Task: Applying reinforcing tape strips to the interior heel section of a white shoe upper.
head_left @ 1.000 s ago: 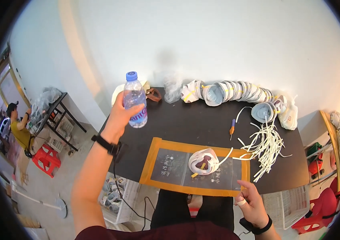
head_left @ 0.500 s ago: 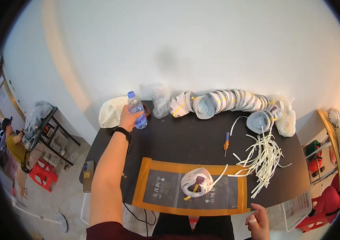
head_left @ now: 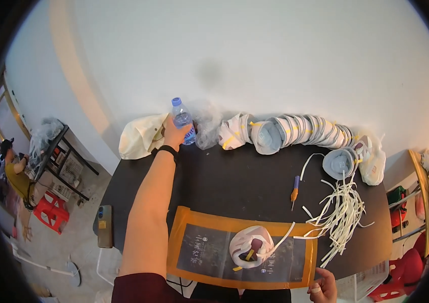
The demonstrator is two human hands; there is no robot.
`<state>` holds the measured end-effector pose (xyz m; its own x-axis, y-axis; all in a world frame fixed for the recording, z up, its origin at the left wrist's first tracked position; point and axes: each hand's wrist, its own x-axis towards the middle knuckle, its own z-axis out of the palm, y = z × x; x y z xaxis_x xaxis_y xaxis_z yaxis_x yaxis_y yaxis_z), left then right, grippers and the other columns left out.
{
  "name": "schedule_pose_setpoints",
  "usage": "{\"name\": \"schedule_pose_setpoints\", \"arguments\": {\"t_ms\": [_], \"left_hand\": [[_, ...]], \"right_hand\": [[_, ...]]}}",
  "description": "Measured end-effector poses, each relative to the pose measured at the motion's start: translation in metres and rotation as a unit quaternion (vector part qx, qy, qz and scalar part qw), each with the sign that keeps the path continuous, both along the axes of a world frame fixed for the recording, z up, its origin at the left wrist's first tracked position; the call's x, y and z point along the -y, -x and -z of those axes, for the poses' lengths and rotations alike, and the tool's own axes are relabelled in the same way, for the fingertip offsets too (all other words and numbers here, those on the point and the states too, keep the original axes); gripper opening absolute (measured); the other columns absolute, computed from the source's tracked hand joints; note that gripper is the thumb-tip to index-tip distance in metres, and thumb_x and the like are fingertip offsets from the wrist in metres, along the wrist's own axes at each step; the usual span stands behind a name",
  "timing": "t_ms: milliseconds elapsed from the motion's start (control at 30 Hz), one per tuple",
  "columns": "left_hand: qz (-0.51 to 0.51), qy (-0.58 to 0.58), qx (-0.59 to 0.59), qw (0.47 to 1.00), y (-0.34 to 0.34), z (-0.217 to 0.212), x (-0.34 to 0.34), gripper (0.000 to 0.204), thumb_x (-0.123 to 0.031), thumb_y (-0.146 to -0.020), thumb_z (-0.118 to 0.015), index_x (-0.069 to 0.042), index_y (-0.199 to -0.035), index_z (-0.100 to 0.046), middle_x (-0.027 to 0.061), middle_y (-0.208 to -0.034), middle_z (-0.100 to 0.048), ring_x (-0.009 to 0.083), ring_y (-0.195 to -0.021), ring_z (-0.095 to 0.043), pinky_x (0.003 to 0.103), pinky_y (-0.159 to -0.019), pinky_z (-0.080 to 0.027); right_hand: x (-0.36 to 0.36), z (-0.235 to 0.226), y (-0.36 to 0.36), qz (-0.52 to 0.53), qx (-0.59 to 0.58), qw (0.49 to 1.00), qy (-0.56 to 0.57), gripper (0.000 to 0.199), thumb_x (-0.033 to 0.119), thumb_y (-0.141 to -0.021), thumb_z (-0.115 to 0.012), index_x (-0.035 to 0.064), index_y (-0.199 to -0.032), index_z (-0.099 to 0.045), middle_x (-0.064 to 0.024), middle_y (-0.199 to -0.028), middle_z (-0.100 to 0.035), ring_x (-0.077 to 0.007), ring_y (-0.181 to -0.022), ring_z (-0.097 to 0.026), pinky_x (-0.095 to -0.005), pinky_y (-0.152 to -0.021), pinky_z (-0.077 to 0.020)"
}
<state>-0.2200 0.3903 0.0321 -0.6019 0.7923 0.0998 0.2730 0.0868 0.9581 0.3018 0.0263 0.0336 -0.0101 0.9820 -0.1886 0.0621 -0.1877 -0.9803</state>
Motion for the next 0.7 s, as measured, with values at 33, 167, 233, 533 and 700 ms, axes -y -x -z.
{"name": "schedule_pose_setpoints", "arguments": {"t_ms": [33,167,233,533,700], "left_hand": [[-0.002,-0.004,-0.012,1.000,-0.002,-0.002,0.003,0.078,-0.014,-0.077,-0.078,-0.003,-0.142,-0.036,0.0120,-0.120,-0.058,0.0224,-0.100,-0.061,0.036,-0.068,-0.055],[0.041,-0.079,-0.006,0.996,0.022,0.014,0.011,0.077,-0.010,-0.079,-0.076,0.010,-0.140,-0.033,0.0149,-0.119,-0.059,0.0213,-0.107,-0.059,0.031,-0.094,-0.046],[0.061,-0.055,-0.015,0.997,0.016,0.001,0.040,0.076,-0.015,-0.082,-0.074,0.004,-0.142,-0.033,0.0118,-0.118,-0.059,0.0177,-0.099,-0.057,0.030,-0.083,-0.045],[0.239,0.004,-0.237,0.942,-0.067,-0.046,0.267,0.044,-0.012,-0.085,-0.071,-0.006,-0.126,-0.057,0.0102,-0.135,-0.053,0.0208,-0.121,-0.055,0.031,-0.088,-0.050],[0.281,-0.007,-0.349,0.894,-0.106,-0.007,0.361,0.051,-0.021,-0.083,-0.073,-0.002,-0.127,-0.056,0.0192,-0.135,-0.052,0.0376,-0.126,-0.047,0.044,-0.107,-0.038]], "right_hand": [[-0.002,0.000,0.001,-0.007,0.006,1.000,-0.021,0.044,0.022,-0.098,-0.058,0.0044,-0.136,-0.048,0.0047,-0.081,-0.050,-0.0052,-0.065,-0.042,-0.0189,-0.059,-0.0351],[0.005,0.005,-0.014,-0.086,-0.004,0.996,-0.027,0.043,0.024,-0.096,-0.062,0.0036,-0.132,-0.052,0.0031,-0.082,-0.051,-0.0075,-0.069,-0.046,-0.0221,-0.064,-0.0396],[0.013,0.003,-0.026,-0.151,0.025,0.988,0.023,0.040,0.023,-0.096,-0.063,0.0039,-0.129,-0.054,0.0027,-0.081,-0.051,-0.0068,-0.070,-0.047,-0.0220,-0.064,-0.0398],[0.082,0.183,-0.061,-0.127,0.388,0.911,0.058,0.062,0.043,-0.082,-0.074,0.0072,-0.130,-0.058,-0.0217,-0.118,-0.064,-0.0326,-0.108,-0.063,-0.0411,-0.091,-0.0505],[0.063,0.234,-0.039,-0.200,0.340,0.914,0.093,0.087,0.051,-0.078,-0.074,-0.0072,-0.136,-0.045,-0.0268,-0.119,-0.062,-0.0364,-0.115,-0.059,-0.0399,-0.097,-0.0477]]}}
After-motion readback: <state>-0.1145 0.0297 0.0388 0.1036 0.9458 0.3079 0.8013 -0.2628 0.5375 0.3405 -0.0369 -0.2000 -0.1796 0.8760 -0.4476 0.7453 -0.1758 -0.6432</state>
